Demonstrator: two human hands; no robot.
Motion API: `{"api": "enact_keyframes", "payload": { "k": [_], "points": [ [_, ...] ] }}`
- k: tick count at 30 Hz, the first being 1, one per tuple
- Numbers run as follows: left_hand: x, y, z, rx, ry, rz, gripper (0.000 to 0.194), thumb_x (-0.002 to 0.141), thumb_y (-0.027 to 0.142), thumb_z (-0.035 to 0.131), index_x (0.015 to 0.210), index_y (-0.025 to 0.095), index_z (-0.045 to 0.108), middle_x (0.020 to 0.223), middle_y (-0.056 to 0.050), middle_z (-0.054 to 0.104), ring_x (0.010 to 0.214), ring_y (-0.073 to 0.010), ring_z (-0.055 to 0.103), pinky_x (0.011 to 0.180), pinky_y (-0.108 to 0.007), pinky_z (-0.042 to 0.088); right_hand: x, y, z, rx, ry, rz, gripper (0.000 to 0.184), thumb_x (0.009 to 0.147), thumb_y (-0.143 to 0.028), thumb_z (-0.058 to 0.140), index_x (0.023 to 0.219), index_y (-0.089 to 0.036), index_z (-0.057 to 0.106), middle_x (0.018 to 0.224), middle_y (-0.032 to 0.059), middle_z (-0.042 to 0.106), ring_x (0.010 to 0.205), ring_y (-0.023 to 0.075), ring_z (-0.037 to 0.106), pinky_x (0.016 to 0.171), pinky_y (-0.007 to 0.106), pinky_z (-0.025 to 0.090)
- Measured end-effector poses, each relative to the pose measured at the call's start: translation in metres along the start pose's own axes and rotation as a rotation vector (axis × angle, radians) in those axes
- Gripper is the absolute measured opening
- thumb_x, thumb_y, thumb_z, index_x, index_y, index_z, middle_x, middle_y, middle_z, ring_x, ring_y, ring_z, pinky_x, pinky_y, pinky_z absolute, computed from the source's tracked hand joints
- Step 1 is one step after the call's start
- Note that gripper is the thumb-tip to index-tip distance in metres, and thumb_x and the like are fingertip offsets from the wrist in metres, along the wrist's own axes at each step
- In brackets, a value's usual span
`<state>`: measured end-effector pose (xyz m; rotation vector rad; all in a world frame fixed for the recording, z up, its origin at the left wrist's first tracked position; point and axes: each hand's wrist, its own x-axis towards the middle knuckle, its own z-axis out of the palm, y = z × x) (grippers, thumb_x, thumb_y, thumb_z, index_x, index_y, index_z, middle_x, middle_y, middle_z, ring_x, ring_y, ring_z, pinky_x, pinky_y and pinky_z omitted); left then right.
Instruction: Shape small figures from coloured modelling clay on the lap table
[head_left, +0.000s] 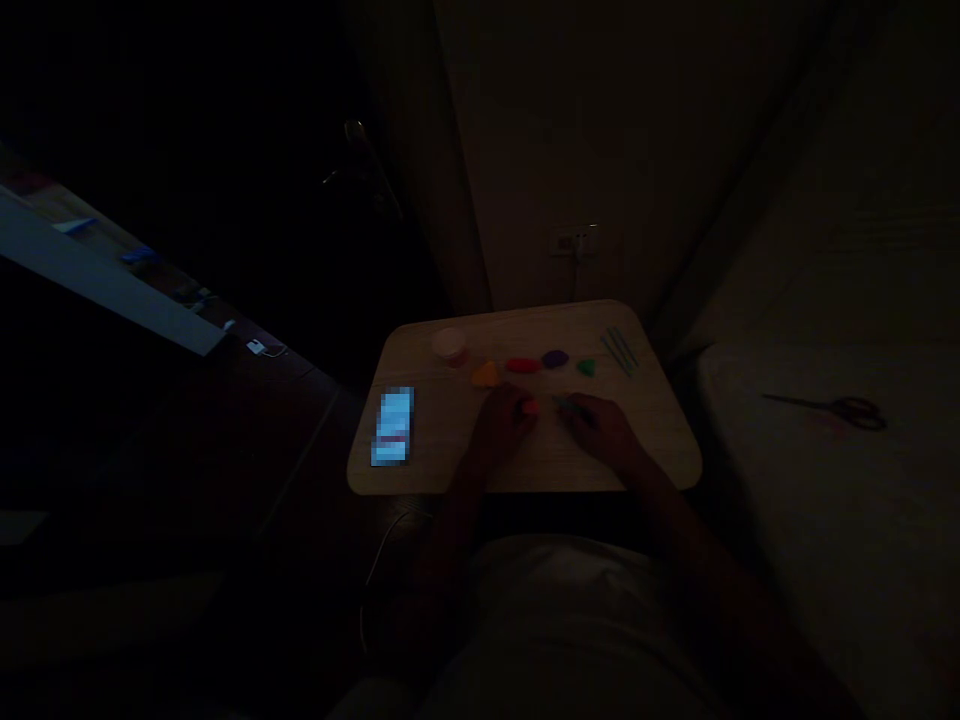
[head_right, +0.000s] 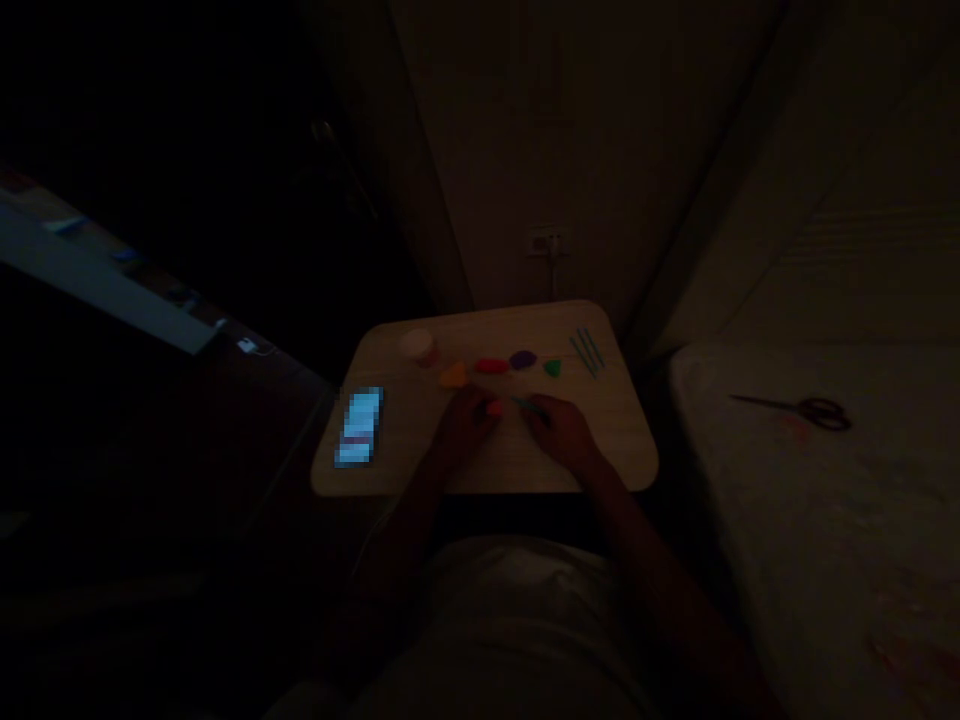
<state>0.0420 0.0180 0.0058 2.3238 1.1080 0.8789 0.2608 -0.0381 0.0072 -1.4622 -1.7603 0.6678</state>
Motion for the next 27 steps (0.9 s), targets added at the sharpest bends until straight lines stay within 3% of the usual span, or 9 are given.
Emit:
{"api": "enact_keyframes", "payload": {
  "k": [27],
  "points": [
    [-0.0021, -0.0047, 0.003, -0.01, -0.002, -0.025, 0.026, 0.09, 0.027, 0.072, 0.114, 0.021, 0.063, 0.113, -0.008, 0.066, 0.109, -0.0254, 0.062, 0.101, -0.043, 0.051, 0.0002, -0.0004, 0.0003, -0.013, -0.007, -0.009, 0.025, 0.098, -0.039, 0.053, 0.094, -0.021, 0.071, 0.092, 0.0073, 0.077, 0.081, 0.0236, 0.069, 0.076, 0.033, 0.048]
  ]
}}
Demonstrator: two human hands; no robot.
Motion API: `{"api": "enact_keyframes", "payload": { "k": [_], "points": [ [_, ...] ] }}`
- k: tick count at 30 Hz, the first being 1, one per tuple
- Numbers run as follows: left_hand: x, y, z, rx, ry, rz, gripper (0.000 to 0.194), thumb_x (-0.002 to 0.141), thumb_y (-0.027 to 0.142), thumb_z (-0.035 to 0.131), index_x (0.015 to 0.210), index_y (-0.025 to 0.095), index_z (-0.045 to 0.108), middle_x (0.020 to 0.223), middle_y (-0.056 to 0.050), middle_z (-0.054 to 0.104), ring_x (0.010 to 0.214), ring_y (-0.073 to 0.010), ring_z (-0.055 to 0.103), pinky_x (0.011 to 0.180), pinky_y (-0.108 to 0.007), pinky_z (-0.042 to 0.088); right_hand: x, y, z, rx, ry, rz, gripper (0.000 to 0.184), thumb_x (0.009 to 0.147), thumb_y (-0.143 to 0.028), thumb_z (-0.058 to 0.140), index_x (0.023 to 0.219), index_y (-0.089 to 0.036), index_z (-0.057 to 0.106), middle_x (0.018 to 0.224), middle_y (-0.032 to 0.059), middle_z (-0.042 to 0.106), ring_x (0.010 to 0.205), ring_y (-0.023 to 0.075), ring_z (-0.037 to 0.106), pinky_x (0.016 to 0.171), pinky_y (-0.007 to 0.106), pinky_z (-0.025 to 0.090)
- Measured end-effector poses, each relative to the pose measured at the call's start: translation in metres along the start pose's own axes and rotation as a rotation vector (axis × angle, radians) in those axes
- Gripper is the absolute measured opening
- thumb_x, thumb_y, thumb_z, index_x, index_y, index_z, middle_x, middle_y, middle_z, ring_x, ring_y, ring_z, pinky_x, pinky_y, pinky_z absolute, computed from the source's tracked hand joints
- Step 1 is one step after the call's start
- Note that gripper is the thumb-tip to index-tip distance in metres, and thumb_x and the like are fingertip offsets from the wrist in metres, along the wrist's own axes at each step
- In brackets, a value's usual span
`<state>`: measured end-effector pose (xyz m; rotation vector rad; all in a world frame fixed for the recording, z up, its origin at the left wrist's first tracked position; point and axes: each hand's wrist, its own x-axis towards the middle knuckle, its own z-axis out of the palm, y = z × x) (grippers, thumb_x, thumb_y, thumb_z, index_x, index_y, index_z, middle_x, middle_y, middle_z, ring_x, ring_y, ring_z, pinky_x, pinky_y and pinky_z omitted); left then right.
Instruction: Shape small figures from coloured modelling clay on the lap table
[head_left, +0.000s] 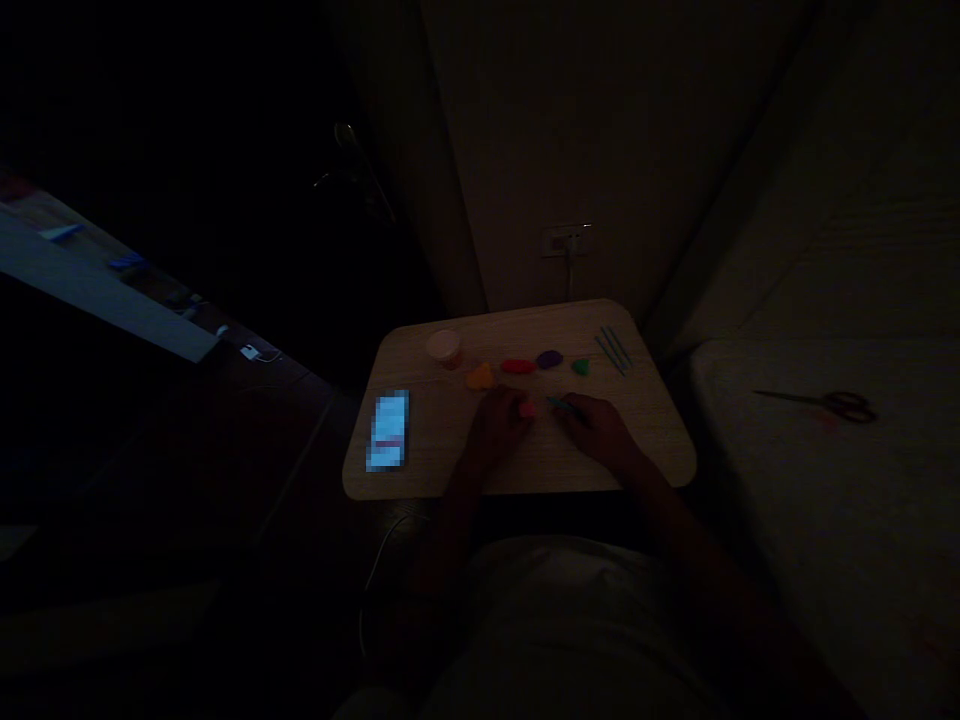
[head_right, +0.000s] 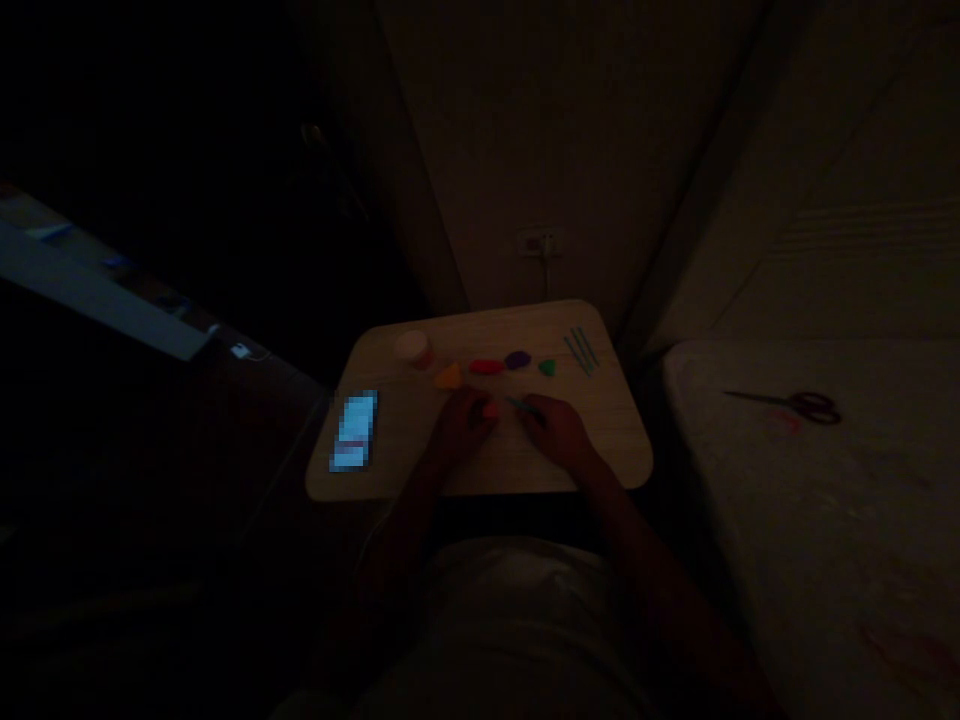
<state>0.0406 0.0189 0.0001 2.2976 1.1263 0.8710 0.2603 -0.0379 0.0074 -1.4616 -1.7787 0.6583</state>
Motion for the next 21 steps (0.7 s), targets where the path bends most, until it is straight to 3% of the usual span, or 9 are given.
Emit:
{"api": "enact_keyframes", "payload": {
  "k": [3, 9, 14, 17, 21],
  "points": [
    [0.0, -0.001, 0.0, 0.003, 0.053, 0.003, 0.036, 0.086, 0.032, 0.077, 0.117, 0.021, 0.061, 0.115, -0.009, 0.065, 0.111, -0.027, 0.061, 0.102, -0.044, 0.05, 0.0, -0.001, -0.001, -0.006, 0.002, 0.007, 0.025, 0.098, -0.039, 0.053, 0.094, -0.021, 0.071, 0.09, 0.0076, 0.077, 0.079, 0.0238, 0.068, 0.074, 0.034, 0.048],
    [0.001, -0.001, -0.007, 0.111, 0.358, -0.111, 0.043, 0.089, 0.027, 0.067, 0.13, 0.02, 0.055, 0.131, -0.015, 0.059, 0.123, -0.0316, 0.055, 0.112, -0.052, 0.043, 0.0, 0.0, 0.0, -0.013, 0.001, -0.007, 0.024, 0.098, -0.039, 0.053, 0.092, -0.022, 0.07, 0.088, 0.0063, 0.076, 0.078, 0.0229, 0.067, 0.073, 0.033, 0.047],
    [-0.001, -0.009, 0.001, 0.154, 0.351, -0.157, 0.069, 0.084, 0.016, 0.062, 0.15, 0.019, 0.041, 0.151, -0.019, 0.049, 0.145, -0.0363, 0.041, 0.124, -0.06, 0.029, 0.0, 0.001, 0.0, 0.008, 0.004, -0.008, 0.025, 0.099, -0.039, 0.053, 0.093, -0.022, 0.07, 0.089, 0.0063, 0.076, 0.078, 0.0228, 0.068, 0.073, 0.033, 0.046],
    [-0.001, -0.017, 0.007, 0.136, 0.373, -0.206, 0.069, 0.085, 0.016, 0.06, 0.151, 0.018, 0.04, 0.156, -0.02, 0.046, 0.151, -0.0382, 0.036, 0.125, -0.064, 0.026, 0.0, 0.002, 0.0, 0.005, 0.005, -0.013, 0.024, 0.099, -0.038, 0.053, 0.095, -0.021, 0.07, 0.091, 0.0065, 0.076, 0.08, 0.023, 0.068, 0.074, 0.033, 0.046],
    [0.004, -0.021, 0.007, 0.117, 0.4, -0.214, 0.06, 0.087, 0.014, 0.056, 0.146, 0.02, 0.047, 0.152, -0.017, 0.051, 0.148, -0.0355, 0.04, 0.126, -0.061, 0.028, 0.0, 0.001, 0.0, -0.002, 0.002, -0.018, 0.023, 0.099, -0.037, 0.053, 0.093, -0.022, 0.07, 0.089, 0.0058, 0.076, 0.079, 0.0225, 0.068, 0.074, 0.032, 0.046]
  ]
}}
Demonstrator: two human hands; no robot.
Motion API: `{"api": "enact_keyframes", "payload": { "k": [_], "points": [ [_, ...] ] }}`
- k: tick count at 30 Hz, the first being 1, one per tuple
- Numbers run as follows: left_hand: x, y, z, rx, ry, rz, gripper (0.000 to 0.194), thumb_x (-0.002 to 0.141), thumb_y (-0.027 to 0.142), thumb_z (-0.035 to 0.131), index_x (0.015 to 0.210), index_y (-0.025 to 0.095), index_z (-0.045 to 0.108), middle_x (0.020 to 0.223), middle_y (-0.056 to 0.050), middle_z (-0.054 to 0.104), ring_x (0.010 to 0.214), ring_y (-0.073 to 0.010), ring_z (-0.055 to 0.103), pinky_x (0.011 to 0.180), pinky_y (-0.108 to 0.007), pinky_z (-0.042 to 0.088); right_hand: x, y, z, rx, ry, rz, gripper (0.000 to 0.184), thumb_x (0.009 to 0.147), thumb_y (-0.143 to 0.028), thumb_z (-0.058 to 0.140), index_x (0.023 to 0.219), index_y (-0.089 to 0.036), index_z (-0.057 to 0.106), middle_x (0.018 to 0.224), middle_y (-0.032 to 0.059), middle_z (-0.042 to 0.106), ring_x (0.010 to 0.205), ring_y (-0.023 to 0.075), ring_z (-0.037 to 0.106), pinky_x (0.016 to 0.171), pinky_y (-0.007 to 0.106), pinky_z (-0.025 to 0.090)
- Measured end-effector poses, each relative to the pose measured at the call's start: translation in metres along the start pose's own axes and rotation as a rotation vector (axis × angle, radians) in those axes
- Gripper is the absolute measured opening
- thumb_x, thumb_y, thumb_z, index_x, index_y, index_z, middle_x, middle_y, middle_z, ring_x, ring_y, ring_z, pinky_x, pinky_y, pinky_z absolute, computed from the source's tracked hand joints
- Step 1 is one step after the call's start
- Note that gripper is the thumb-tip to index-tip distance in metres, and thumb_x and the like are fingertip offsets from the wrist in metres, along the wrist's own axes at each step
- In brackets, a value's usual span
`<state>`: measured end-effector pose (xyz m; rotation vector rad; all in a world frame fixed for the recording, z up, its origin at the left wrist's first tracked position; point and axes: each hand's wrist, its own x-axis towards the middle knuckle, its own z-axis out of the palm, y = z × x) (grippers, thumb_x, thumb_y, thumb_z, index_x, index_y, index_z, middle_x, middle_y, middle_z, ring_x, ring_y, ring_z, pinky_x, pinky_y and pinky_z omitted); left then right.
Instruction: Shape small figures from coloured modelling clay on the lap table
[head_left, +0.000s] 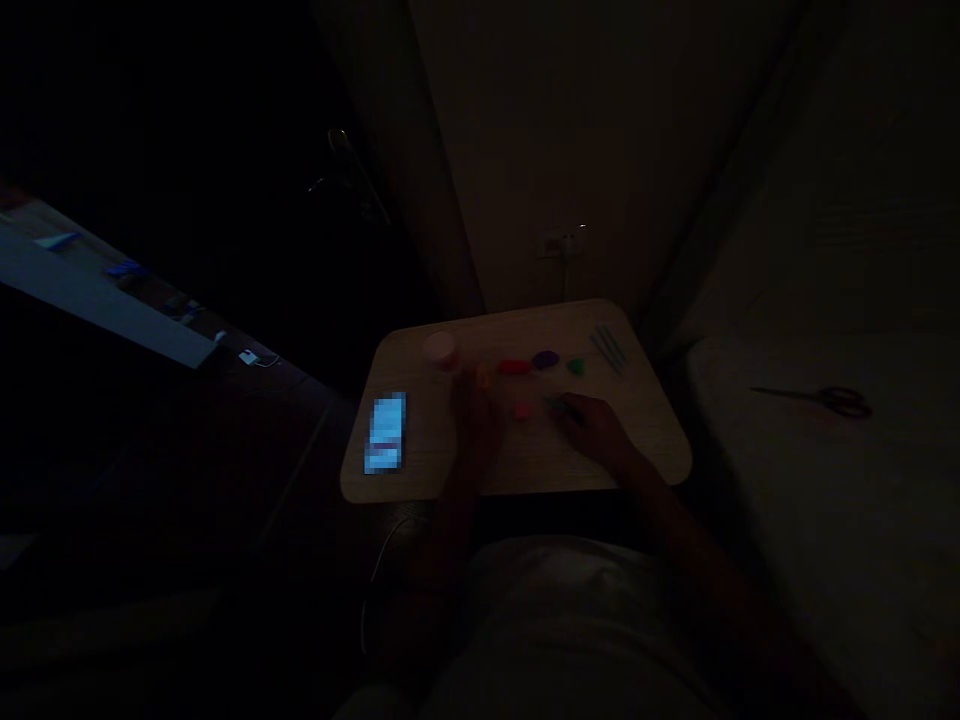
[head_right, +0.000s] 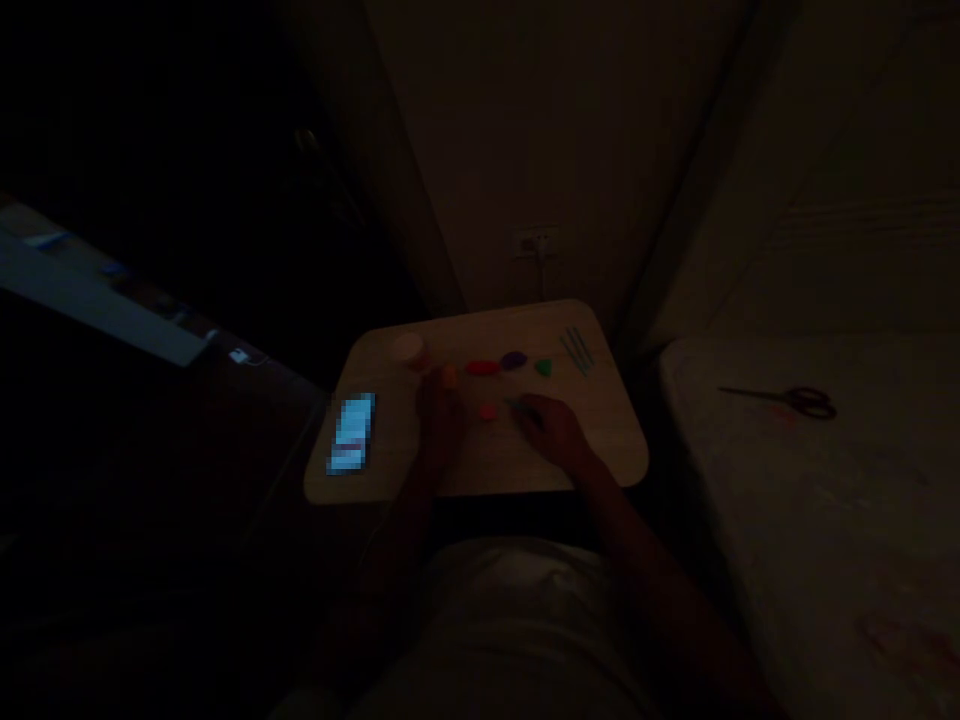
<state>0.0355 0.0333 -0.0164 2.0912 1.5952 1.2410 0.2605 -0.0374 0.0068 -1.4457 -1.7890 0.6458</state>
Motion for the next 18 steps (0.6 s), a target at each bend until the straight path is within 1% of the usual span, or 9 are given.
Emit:
{"api": "enact_keyframes", "payload": {
  "k": [2, 4, 7, 10, 12, 15, 18],
  "points": [
    [0.005, 0.002, -0.002, 0.014, -0.006, 0.013, 0.052, 0.089, 0.012, 0.052, 0.141, 0.02, 0.052, 0.146, -0.016, 0.056, 0.142, -0.0339, 0.046, 0.123, -0.059, 0.032, 0.0, -0.001, 0.0, -0.001, 0.014, 0.004, 0.023, 0.098, -0.038, 0.054, 0.092, -0.023, 0.07, 0.089, 0.0058, 0.076, 0.079, 0.0227, 0.068, 0.074, 0.032, 0.047],
    [0.008, 0.004, -0.005, 0.038, -0.017, 0.017, 0.043, 0.091, 0.013, 0.051, 0.134, 0.019, 0.057, 0.135, -0.017, 0.061, 0.131, -0.0331, 0.054, 0.117, -0.057, 0.04, 0.0, -0.001, 0.0, -0.005, 0.021, 0.008, 0.023, 0.098, -0.038, 0.054, 0.092, -0.023, 0.07, 0.088, 0.006, 0.076, 0.079, 0.0229, 0.068, 0.074, 0.032, 0.047],
    [0.01, 0.004, -0.009, 0.043, 0.005, -0.027, 0.034, 0.089, 0.018, 0.06, 0.123, 0.019, 0.06, 0.121, -0.016, 0.063, 0.119, -0.0332, 0.057, 0.109, -0.056, 0.045, 0.001, 0.0, 0.001, -0.002, 0.016, 0.003, 0.025, 0.098, -0.039, 0.052, 0.092, -0.023, 0.07, 0.088, 0.0066, 0.076, 0.079, 0.0233, 0.068, 0.075, 0.033, 0.047],
    [0.007, 0.0, -0.01, -0.051, 0.068, -0.124, 0.045, 0.08, 0.019, 0.073, 0.122, 0.019, 0.057, 0.121, -0.014, 0.059, 0.118, -0.031, 0.057, 0.106, -0.051, 0.048, 0.001, 0.001, 0.001, 0.005, 0.012, 0.002, 0.025, 0.098, -0.04, 0.052, 0.094, -0.023, 0.07, 0.091, 0.007, 0.077, 0.082, 0.0242, 0.069, 0.076, 0.034, 0.048],
    [0.005, -0.001, -0.011, -0.175, 0.086, -0.196, 0.052, 0.075, 0.017, 0.076, 0.123, 0.02, 0.055, 0.122, -0.012, 0.058, 0.114, -0.0275, 0.06, 0.102, -0.046, 0.052, 0.001, 0.001, 0.0, 0.003, 0.012, 0.006, 0.025, 0.098, -0.04, 0.052, 0.094, -0.024, 0.07, 0.091, 0.0068, 0.077, 0.082, 0.0239, 0.069, 0.075, 0.033, 0.048],
    [0.002, 0.001, -0.013, -0.379, 0.019, -0.247, 0.059, 0.074, 0.018, 0.077, 0.127, 0.021, 0.052, 0.122, -0.01, 0.061, 0.11, -0.0235, 0.064, 0.097, -0.04, 0.056, 0.0, 0.0, 0.0, -0.01, 0.005, 0.011, 0.026, 0.098, -0.04, 0.052, 0.09, -0.023, 0.069, 0.088, 0.0064, 0.076, 0.077, 0.0225, 0.067, 0.072, 0.032, 0.046],
    [0.001, 0.006, -0.016, -0.49, -0.076, -0.231, 0.068, 0.072, 0.021, 0.08, 0.134, 0.023, 0.052, 0.126, -0.01, 0.062, 0.111, -0.0231, 0.066, 0.095, -0.038, 0.057, 0.0, 0.001, 0.001, -0.014, 0.005, 0.016, 0.026, 0.098, -0.04, 0.053, 0.091, -0.022, 0.07, 0.089, 0.0069, 0.076, 0.078, 0.0226, 0.067, 0.073, 0.032, 0.046]
  ]
}}
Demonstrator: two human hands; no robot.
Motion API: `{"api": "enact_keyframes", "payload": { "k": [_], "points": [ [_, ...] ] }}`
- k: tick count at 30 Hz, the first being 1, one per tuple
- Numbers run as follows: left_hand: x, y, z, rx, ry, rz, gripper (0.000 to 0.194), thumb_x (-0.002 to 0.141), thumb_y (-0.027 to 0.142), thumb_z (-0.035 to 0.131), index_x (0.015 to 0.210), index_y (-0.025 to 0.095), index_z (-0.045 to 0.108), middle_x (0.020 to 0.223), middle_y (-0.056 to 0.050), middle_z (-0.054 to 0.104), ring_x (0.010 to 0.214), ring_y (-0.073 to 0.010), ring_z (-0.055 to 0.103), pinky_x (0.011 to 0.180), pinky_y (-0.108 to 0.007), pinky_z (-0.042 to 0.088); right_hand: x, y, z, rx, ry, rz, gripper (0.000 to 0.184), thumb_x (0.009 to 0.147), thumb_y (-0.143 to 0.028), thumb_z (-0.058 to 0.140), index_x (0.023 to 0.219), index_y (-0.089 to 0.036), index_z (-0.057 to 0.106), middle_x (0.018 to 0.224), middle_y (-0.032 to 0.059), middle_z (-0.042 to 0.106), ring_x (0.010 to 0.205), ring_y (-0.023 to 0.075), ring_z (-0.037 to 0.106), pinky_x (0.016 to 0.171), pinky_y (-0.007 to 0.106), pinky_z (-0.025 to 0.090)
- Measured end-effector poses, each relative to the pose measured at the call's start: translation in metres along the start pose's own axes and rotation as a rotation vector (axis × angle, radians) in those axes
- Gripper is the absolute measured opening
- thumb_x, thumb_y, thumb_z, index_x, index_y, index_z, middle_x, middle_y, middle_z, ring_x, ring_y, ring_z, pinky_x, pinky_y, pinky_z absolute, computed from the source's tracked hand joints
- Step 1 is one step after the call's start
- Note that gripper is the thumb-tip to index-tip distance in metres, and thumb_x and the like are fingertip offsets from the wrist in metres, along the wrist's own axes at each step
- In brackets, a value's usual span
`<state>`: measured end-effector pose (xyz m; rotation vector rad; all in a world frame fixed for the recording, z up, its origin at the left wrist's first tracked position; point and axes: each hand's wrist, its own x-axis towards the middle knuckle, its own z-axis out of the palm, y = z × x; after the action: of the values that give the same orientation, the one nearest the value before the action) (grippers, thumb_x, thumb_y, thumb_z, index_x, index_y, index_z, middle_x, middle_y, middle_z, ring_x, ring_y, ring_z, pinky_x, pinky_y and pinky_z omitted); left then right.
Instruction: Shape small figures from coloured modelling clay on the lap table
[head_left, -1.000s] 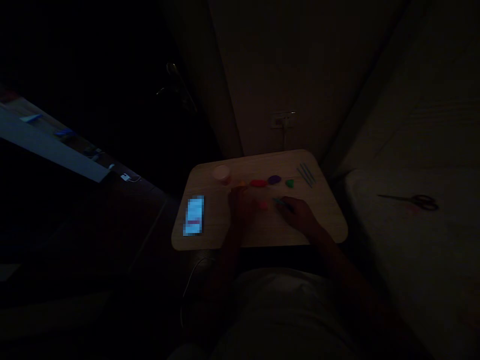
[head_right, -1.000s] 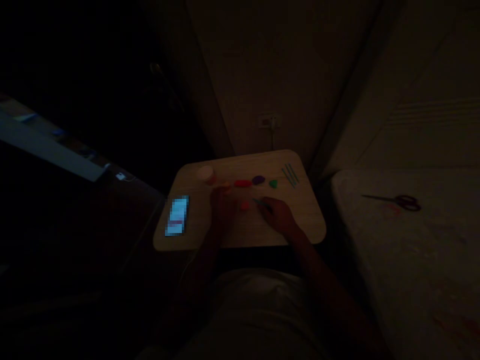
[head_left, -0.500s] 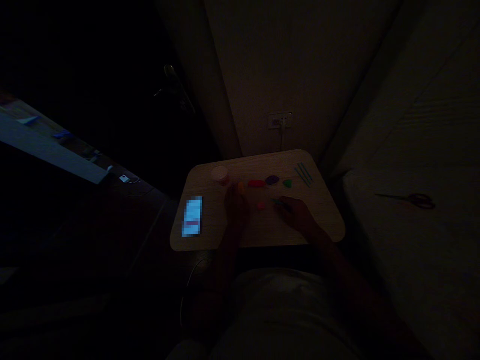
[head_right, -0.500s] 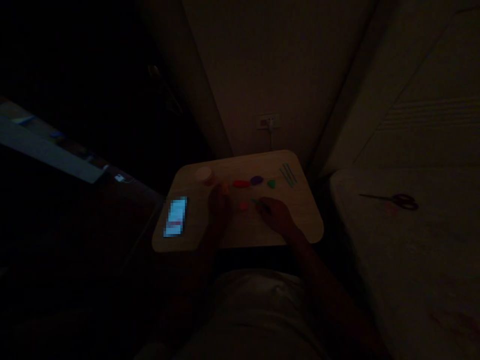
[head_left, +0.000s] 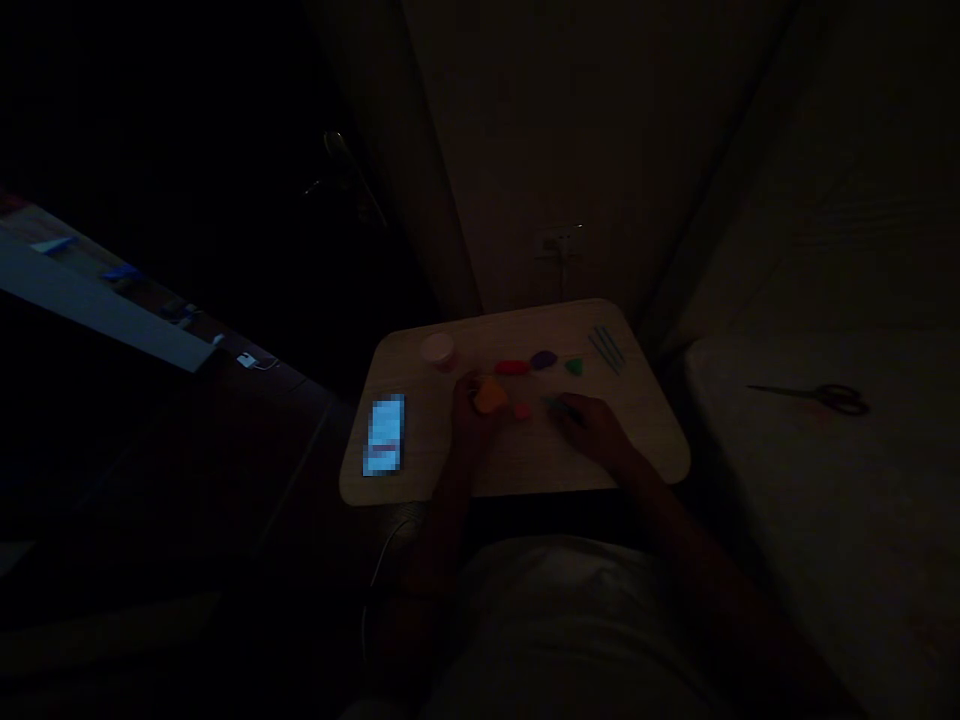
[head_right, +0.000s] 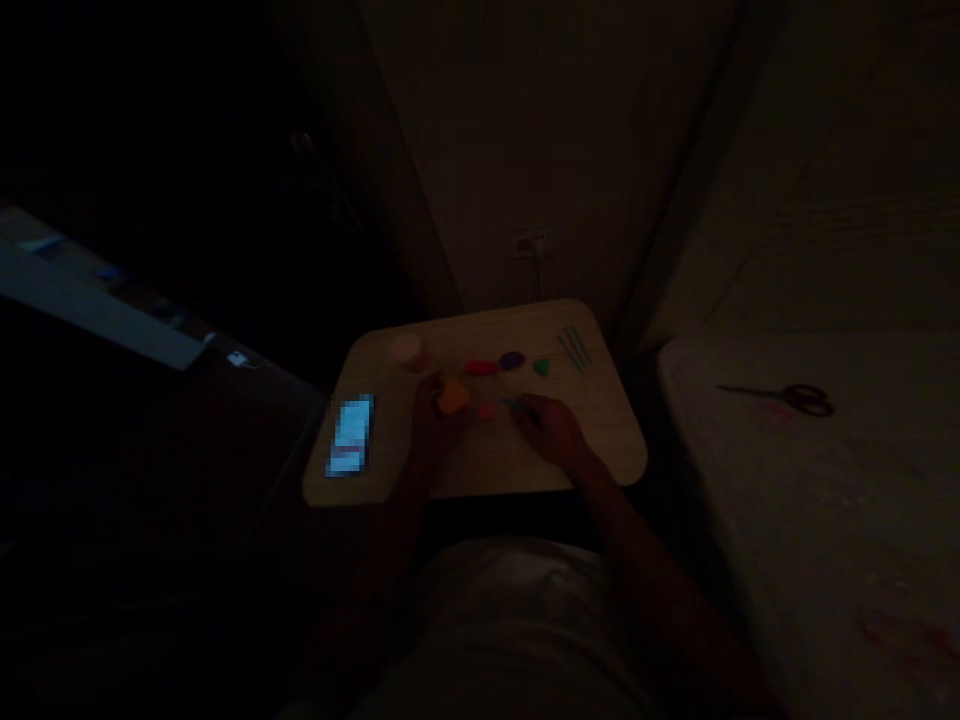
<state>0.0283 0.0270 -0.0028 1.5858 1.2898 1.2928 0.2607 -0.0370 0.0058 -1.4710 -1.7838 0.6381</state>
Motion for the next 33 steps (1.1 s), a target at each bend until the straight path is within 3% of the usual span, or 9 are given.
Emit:
{"api": "enact_keyframes", "payload": {
  "k": [6, 11, 15, 20, 23, 27, 30, 33],
  "points": [
    [0.0, 0.004, 0.0, -0.028, -0.09, -0.002, 0.061, 0.073, 0.027, 0.082, 0.129, 0.022, 0.059, 0.126, -0.011, 0.065, 0.113, -0.0254, 0.068, 0.092, -0.037, 0.06, 0.001, -0.002, 0.0, 0.03, 0.009, 0.009, 0.022, 0.095, -0.036, 0.054, 0.09, -0.022, 0.07, 0.086, 0.0063, 0.075, 0.078, 0.0233, 0.067, 0.073, 0.033, 0.047],
    [0.001, 0.008, 0.0, -0.07, -0.003, 0.046, 0.053, 0.078, 0.025, 0.076, 0.127, 0.023, 0.057, 0.123, -0.009, 0.067, 0.109, -0.0227, 0.07, 0.092, -0.037, 0.06, 0.002, -0.004, -0.002, 0.047, 0.001, 0.021, 0.024, 0.097, -0.039, 0.054, 0.088, -0.022, 0.068, 0.083, 0.005, 0.074, 0.075, 0.0217, 0.065, 0.07, 0.032, 0.046],
    [0.0, 0.014, -0.001, -0.149, -0.001, -0.037, 0.044, 0.08, 0.022, 0.073, 0.121, 0.023, 0.058, 0.106, -0.006, 0.074, 0.091, -0.0213, 0.075, 0.079, -0.035, 0.063, 0.001, -0.002, -0.002, 0.065, -0.004, 0.022, 0.024, 0.097, -0.04, 0.054, 0.089, -0.022, 0.068, 0.084, 0.005, 0.074, 0.074, 0.0213, 0.065, 0.069, 0.031, 0.045],
    [-0.002, 0.019, -0.003, -0.18, -0.038, -0.087, 0.043, 0.074, 0.023, 0.079, 0.114, 0.022, 0.065, 0.099, -0.004, 0.076, 0.088, -0.0228, 0.076, 0.076, -0.036, 0.064, 0.001, -0.002, -0.002, 0.043, -0.01, 0.008, 0.024, 0.098, -0.04, 0.053, 0.088, -0.023, 0.067, 0.082, 0.0042, 0.073, 0.073, 0.0208, 0.064, 0.07, 0.031, 0.045],
    [-0.001, 0.017, -0.004, -0.101, -0.025, -0.083, 0.037, 0.072, 0.026, 0.082, 0.106, 0.02, 0.069, 0.099, -0.005, 0.076, 0.089, -0.0228, 0.074, 0.078, -0.036, 0.063, 0.001, -0.002, -0.001, 0.033, -0.002, 0.009, 0.025, 0.097, -0.04, 0.053, 0.088, -0.022, 0.067, 0.083, 0.0045, 0.073, 0.074, 0.0209, 0.064, 0.071, 0.032, 0.045],
    [0.003, 0.007, -0.005, -0.07, 0.075, -0.036, 0.034, 0.081, 0.036, 0.077, 0.11, 0.019, 0.068, 0.11, -0.008, 0.075, 0.1, -0.0231, 0.072, 0.088, -0.036, 0.061, 0.002, 0.0, 0.0, 0.047, 0.004, 0.013, 0.026, 0.098, -0.041, 0.053, 0.09, -0.022, 0.069, 0.085, 0.0052, 0.073, 0.076, 0.0216, 0.065, 0.072, 0.032, 0.045],
    [0.004, 0.004, -0.006, -0.143, 0.045, -0.051, 0.035, 0.088, 0.046, 0.07, 0.111, 0.02, 0.069, 0.11, -0.009, 0.075, 0.102, -0.0231, 0.072, 0.089, -0.036, 0.06, 0.004, 0.003, 0.0, 0.066, -0.005, 0.036, 0.028, 0.097, -0.043, 0.053, 0.089, -0.022, 0.069, 0.084, 0.0048, 0.073, 0.075, 0.0213, 0.065, 0.07, 0.032, 0.045],
    [0.003, 0.008, -0.006, -0.171, 0.009, -0.101, 0.038, 0.085, 0.05, 0.073, 0.108, 0.019, 0.072, 0.108, -0.009, 0.076, 0.098, -0.024, 0.072, 0.086, -0.036, 0.06, 0.007, 0.004, -0.001, 0.089, -0.025, 0.072, 0.029, 0.096, -0.044, 0.054, 0.091, -0.021, 0.07, 0.088, 0.0055, 0.076, 0.077, 0.0218, 0.066, 0.072, 0.032, 0.046]
  ]
}}
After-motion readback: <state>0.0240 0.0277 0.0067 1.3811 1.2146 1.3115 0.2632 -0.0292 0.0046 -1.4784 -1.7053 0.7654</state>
